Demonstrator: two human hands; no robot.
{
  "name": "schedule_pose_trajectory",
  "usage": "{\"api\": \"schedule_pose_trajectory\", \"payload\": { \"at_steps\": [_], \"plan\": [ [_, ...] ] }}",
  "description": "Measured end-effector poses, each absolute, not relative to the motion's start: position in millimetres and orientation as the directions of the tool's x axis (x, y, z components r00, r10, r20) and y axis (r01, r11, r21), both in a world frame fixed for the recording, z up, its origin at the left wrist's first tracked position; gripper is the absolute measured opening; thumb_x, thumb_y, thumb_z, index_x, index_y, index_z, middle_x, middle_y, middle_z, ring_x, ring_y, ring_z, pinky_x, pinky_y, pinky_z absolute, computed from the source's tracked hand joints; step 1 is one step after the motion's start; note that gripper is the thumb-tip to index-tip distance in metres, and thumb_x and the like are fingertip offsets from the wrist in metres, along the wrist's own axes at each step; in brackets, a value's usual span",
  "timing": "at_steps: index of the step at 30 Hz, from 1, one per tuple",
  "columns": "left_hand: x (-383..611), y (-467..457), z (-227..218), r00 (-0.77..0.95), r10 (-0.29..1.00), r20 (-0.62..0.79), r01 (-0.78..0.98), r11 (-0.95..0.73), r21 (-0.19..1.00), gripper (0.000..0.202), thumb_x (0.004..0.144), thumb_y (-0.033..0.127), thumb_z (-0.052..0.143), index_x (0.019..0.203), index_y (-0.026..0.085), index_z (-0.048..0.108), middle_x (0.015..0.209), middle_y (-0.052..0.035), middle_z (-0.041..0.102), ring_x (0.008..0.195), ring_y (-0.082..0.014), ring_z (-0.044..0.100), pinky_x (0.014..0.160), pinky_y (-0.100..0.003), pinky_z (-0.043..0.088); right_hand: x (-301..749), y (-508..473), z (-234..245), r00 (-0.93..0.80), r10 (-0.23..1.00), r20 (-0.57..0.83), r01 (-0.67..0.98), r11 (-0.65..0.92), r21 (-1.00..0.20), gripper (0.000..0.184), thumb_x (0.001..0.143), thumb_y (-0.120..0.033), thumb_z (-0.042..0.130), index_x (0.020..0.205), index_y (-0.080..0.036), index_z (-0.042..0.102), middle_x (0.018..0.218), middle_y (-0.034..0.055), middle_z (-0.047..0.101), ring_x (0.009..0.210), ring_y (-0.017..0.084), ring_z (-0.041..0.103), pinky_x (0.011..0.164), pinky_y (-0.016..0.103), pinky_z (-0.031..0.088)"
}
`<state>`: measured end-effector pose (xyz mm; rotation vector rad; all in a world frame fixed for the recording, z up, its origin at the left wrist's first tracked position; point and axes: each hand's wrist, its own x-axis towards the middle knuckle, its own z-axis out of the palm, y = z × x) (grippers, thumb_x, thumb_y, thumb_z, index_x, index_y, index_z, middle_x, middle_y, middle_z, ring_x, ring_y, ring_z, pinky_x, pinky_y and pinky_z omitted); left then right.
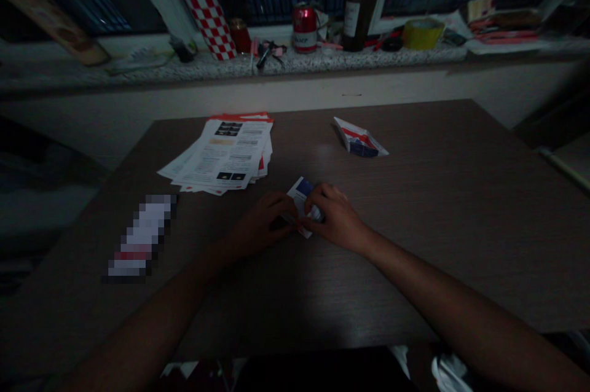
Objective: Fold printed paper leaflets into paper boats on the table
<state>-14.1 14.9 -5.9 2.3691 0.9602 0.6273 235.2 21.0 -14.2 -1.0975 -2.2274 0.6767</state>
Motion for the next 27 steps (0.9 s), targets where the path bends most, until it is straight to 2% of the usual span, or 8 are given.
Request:
{"api": "schedule_pose_trajectory", "payload": {
  "at_steps": [4, 7, 10, 13, 18, 22, 27],
  "plan": [
    [-14, 15, -6, 0.646, 0.721, 0.248, 0.482, -0.639, 0.600, 0.024, 0.093, 0.022, 0.079, 0.114, 0.024, 0.066, 0.124, -0.0060, 0.064, 0.120, -0.0263, 0.060, 0.102, -0.043, 0.050, 239, 22, -11, -0.568, 0.776, 0.273, 0.472, 0.579, -0.665, 0.009, 0.096, -0.025, 0.072, 0.105, -0.026, 0.068, 0.112, 0.0069, 0.062, 0.110, 0.027, 0.061, 0.097, 0.044, 0.047],
    [-15, 15, -5, 0.653, 0.718, 0.243, 0.480, -0.640, 0.600, 0.023, 0.094, 0.022, 0.077, 0.115, 0.024, 0.066, 0.124, -0.0057, 0.065, 0.120, -0.0259, 0.061, 0.103, -0.043, 0.051, 240, 22, -10, -0.564, 0.777, 0.280, 0.457, 0.576, -0.677, 0.014, 0.095, -0.022, 0.072, 0.107, -0.026, 0.067, 0.114, 0.0072, 0.061, 0.112, 0.027, 0.061, 0.098, 0.044, 0.049],
    [-15, 15, -4, 0.653, 0.721, 0.231, 0.485, -0.632, 0.605, 0.025, 0.094, 0.022, 0.078, 0.116, 0.025, 0.067, 0.126, -0.0060, 0.065, 0.122, -0.0264, 0.061, 0.104, -0.043, 0.051, 240, 22, -13, -0.536, 0.792, 0.291, 0.472, 0.568, -0.675, 0.018, 0.093, -0.023, 0.076, 0.107, -0.026, 0.065, 0.114, 0.0072, 0.061, 0.110, 0.027, 0.061, 0.093, 0.042, 0.050],
    [-15, 15, -5, 0.654, 0.721, 0.231, 0.482, -0.632, 0.606, 0.028, 0.094, 0.023, 0.078, 0.119, 0.026, 0.067, 0.127, -0.0065, 0.065, 0.123, -0.0272, 0.061, 0.104, -0.045, 0.051, 240, 22, -14, -0.536, 0.789, 0.299, 0.460, 0.570, -0.681, 0.014, 0.093, -0.024, 0.076, 0.102, -0.025, 0.064, 0.110, 0.0067, 0.060, 0.105, 0.026, 0.061, 0.088, 0.039, 0.051],
    [-17, 16, -10, 0.672, 0.700, 0.240, 0.478, -0.658, 0.582, 0.029, 0.099, 0.027, 0.074, 0.127, 0.028, 0.068, 0.130, -0.0067, 0.064, 0.123, -0.0267, 0.060, 0.106, -0.045, 0.050, 246, 26, -8, -0.545, 0.785, 0.295, 0.415, 0.558, -0.719, 0.003, 0.101, -0.025, 0.066, 0.100, -0.024, 0.063, 0.106, 0.0065, 0.060, 0.099, 0.022, 0.062, 0.087, 0.037, 0.053],
    [-18, 16, -11, 0.693, 0.674, 0.257, 0.469, -0.692, 0.549, 0.026, 0.102, 0.028, 0.069, 0.128, 0.031, 0.072, 0.126, -0.0069, 0.063, 0.120, -0.0253, 0.061, 0.105, -0.044, 0.050, 255, 30, -3, -0.581, 0.757, 0.300, 0.387, 0.581, -0.716, 0.005, 0.104, -0.027, 0.062, 0.106, -0.024, 0.064, 0.104, 0.0068, 0.061, 0.094, 0.021, 0.062, 0.083, 0.036, 0.054],
    [-20, 15, -6, 0.699, 0.668, 0.254, 0.480, -0.702, 0.527, 0.030, 0.098, 0.028, 0.075, 0.128, 0.031, 0.074, 0.133, -0.0085, 0.062, 0.129, -0.0276, 0.058, 0.110, -0.047, 0.049, 262, 32, -1, -0.644, 0.698, 0.313, 0.354, 0.635, -0.687, 0.011, 0.104, -0.027, 0.063, 0.114, -0.025, 0.066, 0.116, 0.0090, 0.064, 0.107, 0.024, 0.065, 0.092, 0.039, 0.056]
  ]
}}
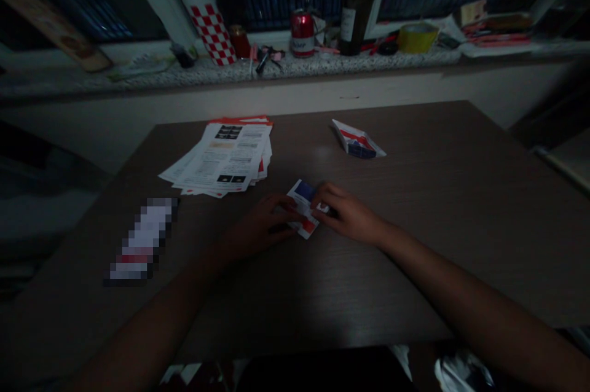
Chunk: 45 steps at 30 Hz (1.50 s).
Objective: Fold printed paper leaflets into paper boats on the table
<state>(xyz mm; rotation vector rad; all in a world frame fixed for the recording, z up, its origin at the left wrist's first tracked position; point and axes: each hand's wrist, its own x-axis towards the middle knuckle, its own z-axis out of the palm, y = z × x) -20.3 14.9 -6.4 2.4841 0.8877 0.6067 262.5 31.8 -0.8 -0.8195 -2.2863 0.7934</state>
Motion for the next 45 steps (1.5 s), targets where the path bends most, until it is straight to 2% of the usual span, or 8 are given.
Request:
{"api": "schedule_pose_trajectory", "payload": {
  "at_steps": [6, 13, 19, 27, 32, 38, 42, 45],
  "plan": [
    [-22, 16, -9, 0.716, 0.654, 0.243, 0.493, -0.721, 0.488, 0.031, 0.101, 0.030, 0.072, 0.132, 0.034, 0.071, 0.143, -0.0069, 0.062, 0.135, -0.0279, 0.058, 0.113, -0.050, 0.048, 271, 28, -1, -0.758, 0.580, 0.298, 0.320, 0.729, -0.606, 0.025, 0.101, -0.030, 0.069, 0.125, -0.028, 0.070, 0.131, 0.0103, 0.065, 0.127, 0.027, 0.061, 0.106, 0.047, 0.053],
    [-19, 17, -7, 0.693, 0.672, 0.261, 0.494, -0.706, 0.507, 0.022, 0.106, 0.028, 0.063, 0.124, 0.029, 0.076, 0.133, -0.0064, 0.068, 0.126, -0.0247, 0.063, 0.108, -0.046, 0.051, 273, 26, -10, -0.745, 0.588, 0.316, 0.419, 0.780, -0.464, 0.033, 0.096, -0.034, 0.076, 0.128, -0.030, 0.072, 0.132, 0.0083, 0.072, 0.130, 0.032, 0.061, 0.108, 0.054, 0.048],
    [-18, 17, -8, 0.680, 0.683, 0.266, 0.498, -0.696, 0.516, 0.022, 0.107, 0.030, 0.060, 0.120, 0.028, 0.078, 0.131, -0.0071, 0.069, 0.125, -0.0248, 0.063, 0.108, -0.046, 0.050, 273, 30, -12, -0.741, 0.586, 0.329, 0.383, 0.770, -0.510, 0.028, 0.102, -0.029, 0.069, 0.129, -0.031, 0.074, 0.129, 0.0079, 0.075, 0.125, 0.029, 0.068, 0.106, 0.050, 0.054],
    [-27, 17, -4, 0.717, 0.654, 0.242, 0.448, -0.699, 0.558, 0.033, 0.099, 0.029, 0.074, 0.132, 0.030, 0.072, 0.137, -0.0075, 0.066, 0.130, -0.0259, 0.062, 0.111, -0.045, 0.050, 276, 32, -12, -0.730, 0.593, 0.341, 0.385, 0.769, -0.511, 0.026, 0.102, -0.030, 0.068, 0.127, -0.031, 0.075, 0.128, 0.0076, 0.077, 0.121, 0.029, 0.071, 0.103, 0.050, 0.058],
    [-30, 18, -6, 0.705, 0.663, 0.252, 0.455, -0.695, 0.557, 0.033, 0.101, 0.025, 0.071, 0.134, 0.032, 0.071, 0.141, -0.0067, 0.065, 0.133, -0.0246, 0.061, 0.113, -0.043, 0.050, 278, 32, -11, -0.684, 0.623, 0.380, 0.343, 0.734, -0.586, 0.021, 0.104, -0.031, 0.065, 0.122, -0.030, 0.076, 0.126, 0.0073, 0.078, 0.118, 0.026, 0.074, 0.100, 0.045, 0.061],
    [-27, 18, -3, 0.635, 0.691, 0.346, 0.488, -0.705, 0.514, 0.025, 0.108, 0.028, 0.059, 0.130, 0.027, 0.073, 0.132, -0.0058, 0.072, 0.121, -0.0209, 0.070, 0.103, -0.038, 0.057, 279, 30, -8, -0.635, 0.667, 0.390, 0.305, 0.680, -0.667, 0.026, 0.104, -0.031, 0.066, 0.129, -0.031, 0.074, 0.128, 0.0066, 0.076, 0.120, 0.026, 0.073, 0.104, 0.044, 0.061],
    [-27, 13, 3, 0.570, 0.718, 0.400, 0.524, -0.693, 0.496, 0.026, 0.110, 0.030, 0.056, 0.130, 0.026, 0.072, 0.127, -0.0048, 0.076, 0.114, -0.0192, 0.073, 0.099, -0.035, 0.060, 280, 30, -3, -0.598, 0.687, 0.413, 0.326, 0.679, -0.657, 0.032, 0.101, -0.031, 0.070, 0.133, -0.031, 0.071, 0.133, 0.0083, 0.074, 0.124, 0.027, 0.071, 0.106, 0.047, 0.059],
    [-26, 7, 11, 0.503, 0.750, 0.430, 0.555, -0.662, 0.504, 0.027, 0.110, 0.031, 0.056, 0.130, 0.026, 0.073, 0.123, -0.0041, 0.078, 0.107, -0.0183, 0.076, 0.094, -0.032, 0.062, 279, 29, 1, -0.539, 0.696, 0.475, 0.328, 0.693, -0.642, 0.025, 0.103, -0.026, 0.067, 0.128, -0.028, 0.073, 0.124, 0.0088, 0.077, 0.116, 0.025, 0.073, 0.100, 0.043, 0.061]
  ]
}}
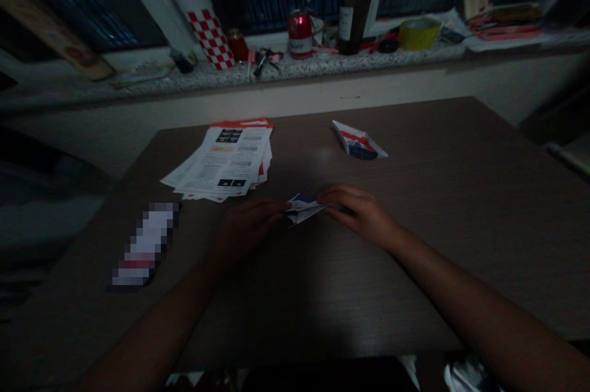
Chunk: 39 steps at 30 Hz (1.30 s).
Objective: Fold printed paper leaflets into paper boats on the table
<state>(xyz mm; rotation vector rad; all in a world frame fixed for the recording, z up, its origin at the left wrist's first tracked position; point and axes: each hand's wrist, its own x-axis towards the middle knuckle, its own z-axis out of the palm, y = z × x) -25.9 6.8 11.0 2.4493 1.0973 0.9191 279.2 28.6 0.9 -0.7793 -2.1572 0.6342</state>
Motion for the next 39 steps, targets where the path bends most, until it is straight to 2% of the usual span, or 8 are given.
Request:
{"api": "schedule_pose_trajectory", "payload": {
  "at_steps": [4, 7, 12, 16, 23, 31, 35, 39],
  "plan": [
    [-21, -1, 21, 0.376, 0.785, 0.493, 0.560, -0.616, 0.554, 0.023, 0.108, 0.034, 0.061, 0.122, 0.025, 0.076, 0.111, -0.0035, 0.079, 0.098, -0.0179, 0.076, 0.088, -0.030, 0.062, 275, 23, 8, -0.447, 0.732, 0.514, 0.321, 0.668, -0.672, 0.016, 0.102, -0.025, 0.068, 0.116, -0.024, 0.076, 0.108, 0.0071, 0.079, 0.098, 0.022, 0.076, 0.086, 0.035, 0.062],
    [-18, -2, 24, 0.261, 0.822, 0.506, 0.577, -0.554, 0.601, 0.019, 0.106, 0.034, 0.063, 0.115, 0.024, 0.078, 0.105, -0.0032, 0.079, 0.092, -0.0175, 0.075, 0.082, -0.029, 0.062, 271, 18, 14, -0.400, 0.784, 0.475, 0.333, 0.607, -0.721, 0.015, 0.102, -0.028, 0.068, 0.114, -0.024, 0.078, 0.103, 0.0059, 0.080, 0.090, 0.020, 0.075, 0.078, 0.032, 0.062],
    [-14, 0, 21, 0.138, 0.918, 0.372, 0.564, -0.381, 0.732, 0.020, 0.102, 0.032, 0.069, 0.119, 0.025, 0.076, 0.109, -0.0017, 0.080, 0.090, -0.0182, 0.076, 0.081, -0.031, 0.062, 266, 16, 11, -0.356, 0.882, 0.309, 0.355, 0.433, -0.828, 0.024, 0.101, -0.035, 0.068, 0.120, -0.024, 0.078, 0.104, 0.0053, 0.081, 0.085, 0.020, 0.076, 0.074, 0.032, 0.061],
    [-13, 5, 13, 0.135, 0.958, 0.252, 0.569, -0.283, 0.772, 0.022, 0.101, 0.032, 0.069, 0.121, 0.026, 0.075, 0.111, -0.0012, 0.079, 0.092, -0.0191, 0.076, 0.082, -0.032, 0.062, 265, 20, 1, -0.355, 0.915, 0.190, 0.366, 0.323, -0.873, 0.030, 0.101, -0.038, 0.067, 0.125, -0.023, 0.076, 0.107, 0.0065, 0.082, 0.089, 0.022, 0.077, 0.078, 0.035, 0.062],
    [-15, 16, 1, 0.311, 0.933, 0.179, 0.667, -0.349, 0.659, 0.029, 0.101, 0.030, 0.069, 0.129, 0.024, 0.071, 0.116, -0.0043, 0.073, 0.102, -0.0209, 0.071, 0.091, -0.037, 0.060, 268, 27, -7, -0.419, 0.874, 0.247, 0.517, 0.453, -0.726, 0.020, 0.102, -0.028, 0.065, 0.118, -0.023, 0.077, 0.104, 0.0059, 0.079, 0.085, 0.020, 0.073, 0.076, 0.034, 0.058],
    [-12, 15, -7, 0.452, 0.872, 0.189, 0.721, -0.482, 0.497, 0.031, 0.104, 0.040, 0.065, 0.129, 0.024, 0.073, 0.122, -0.0081, 0.068, 0.111, -0.0247, 0.066, 0.098, -0.042, 0.057, 267, 27, -8, -0.486, 0.824, 0.291, 0.542, 0.545, -0.639, 0.013, 0.102, -0.023, 0.065, 0.110, -0.020, 0.075, 0.100, 0.0076, 0.073, 0.085, 0.020, 0.069, 0.077, 0.034, 0.056],
    [-13, 15, -10, 0.437, 0.880, 0.186, 0.721, -0.466, 0.512, 0.030, 0.102, 0.037, 0.068, 0.129, 0.024, 0.073, 0.122, -0.0077, 0.069, 0.112, -0.0249, 0.066, 0.099, -0.043, 0.056, 263, 25, -7, -0.497, 0.814, 0.301, 0.557, 0.566, -0.609, 0.016, 0.103, -0.024, 0.064, 0.116, -0.021, 0.074, 0.105, 0.0086, 0.072, 0.093, 0.023, 0.070, 0.084, 0.037, 0.056],
    [-11, 14, -9, 0.397, 0.901, 0.175, 0.713, -0.422, 0.560, 0.031, 0.099, 0.032, 0.073, 0.129, 0.025, 0.072, 0.125, -0.0066, 0.070, 0.115, -0.0254, 0.066, 0.102, -0.043, 0.055, 257, 23, -10, -0.505, 0.808, 0.303, 0.574, 0.576, -0.582, 0.027, 0.101, -0.032, 0.069, 0.127, -0.024, 0.072, 0.113, 0.0102, 0.071, 0.102, 0.026, 0.070, 0.089, 0.042, 0.058]
  ]
}}
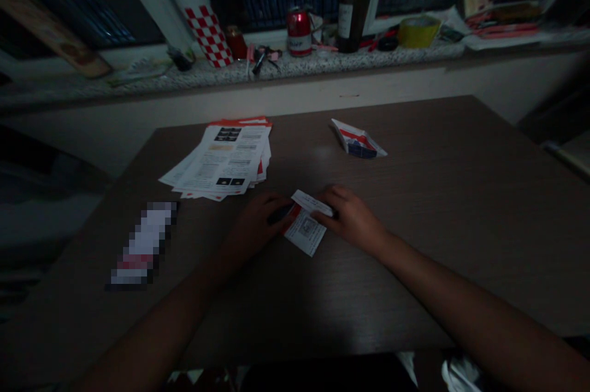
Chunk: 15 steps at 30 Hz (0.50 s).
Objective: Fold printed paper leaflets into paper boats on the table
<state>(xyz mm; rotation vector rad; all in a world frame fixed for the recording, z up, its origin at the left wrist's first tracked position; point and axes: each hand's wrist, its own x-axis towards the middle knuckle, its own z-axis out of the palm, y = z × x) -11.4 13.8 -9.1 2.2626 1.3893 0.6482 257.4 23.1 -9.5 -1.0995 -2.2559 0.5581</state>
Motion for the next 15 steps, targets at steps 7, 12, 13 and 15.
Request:
{"api": "schedule_pose_trajectory", "payload": {
  "at_steps": [7, 12, 13, 15],
  "plan": [
    [-7.2, 13.3, -5.5, 0.409, 0.898, 0.162, 0.669, -0.416, 0.617, 0.029, 0.099, 0.034, 0.072, 0.126, 0.025, 0.072, 0.124, -0.0051, 0.072, 0.116, -0.0246, 0.068, 0.102, -0.040, 0.055, 249.2, 22.7, -17.1, -0.503, 0.797, 0.334, 0.599, 0.600, -0.530, 0.041, 0.097, -0.032, 0.073, 0.137, -0.023, 0.068, 0.123, 0.0143, 0.070, 0.111, 0.032, 0.069, 0.095, 0.048, 0.059],
    [-6.0, 12.9, -5.5, 0.391, 0.909, 0.144, 0.681, -0.391, 0.619, 0.027, 0.101, 0.037, 0.068, 0.126, 0.025, 0.072, 0.123, -0.0054, 0.073, 0.115, -0.0246, 0.068, 0.102, -0.040, 0.055, 249.1, 23.1, -13.9, -0.509, 0.804, 0.307, 0.586, 0.585, -0.560, 0.036, 0.101, -0.029, 0.067, 0.136, -0.023, 0.066, 0.118, 0.0131, 0.071, 0.106, 0.029, 0.070, 0.093, 0.044, 0.059],
    [-5.7, 12.9, -5.4, 0.390, 0.909, 0.145, 0.681, -0.390, 0.619, 0.027, 0.102, 0.038, 0.067, 0.126, 0.025, 0.072, 0.123, -0.0054, 0.072, 0.115, -0.0244, 0.068, 0.102, -0.040, 0.055, 249.6, 23.2, -13.1, -0.508, 0.805, 0.306, 0.582, 0.583, -0.567, 0.034, 0.101, -0.028, 0.066, 0.135, -0.024, 0.067, 0.117, 0.0123, 0.071, 0.105, 0.029, 0.070, 0.092, 0.044, 0.059],
    [-5.0, 12.8, -5.0, 0.385, 0.911, 0.146, 0.684, -0.388, 0.618, 0.028, 0.103, 0.040, 0.065, 0.126, 0.026, 0.072, 0.122, -0.0053, 0.072, 0.114, -0.0241, 0.068, 0.100, -0.040, 0.055, 250.6, 23.3, -11.4, -0.502, 0.809, 0.304, 0.573, 0.575, -0.584, 0.031, 0.101, -0.026, 0.064, 0.132, -0.024, 0.067, 0.115, 0.0111, 0.072, 0.102, 0.027, 0.071, 0.090, 0.042, 0.058]
  ]
}}
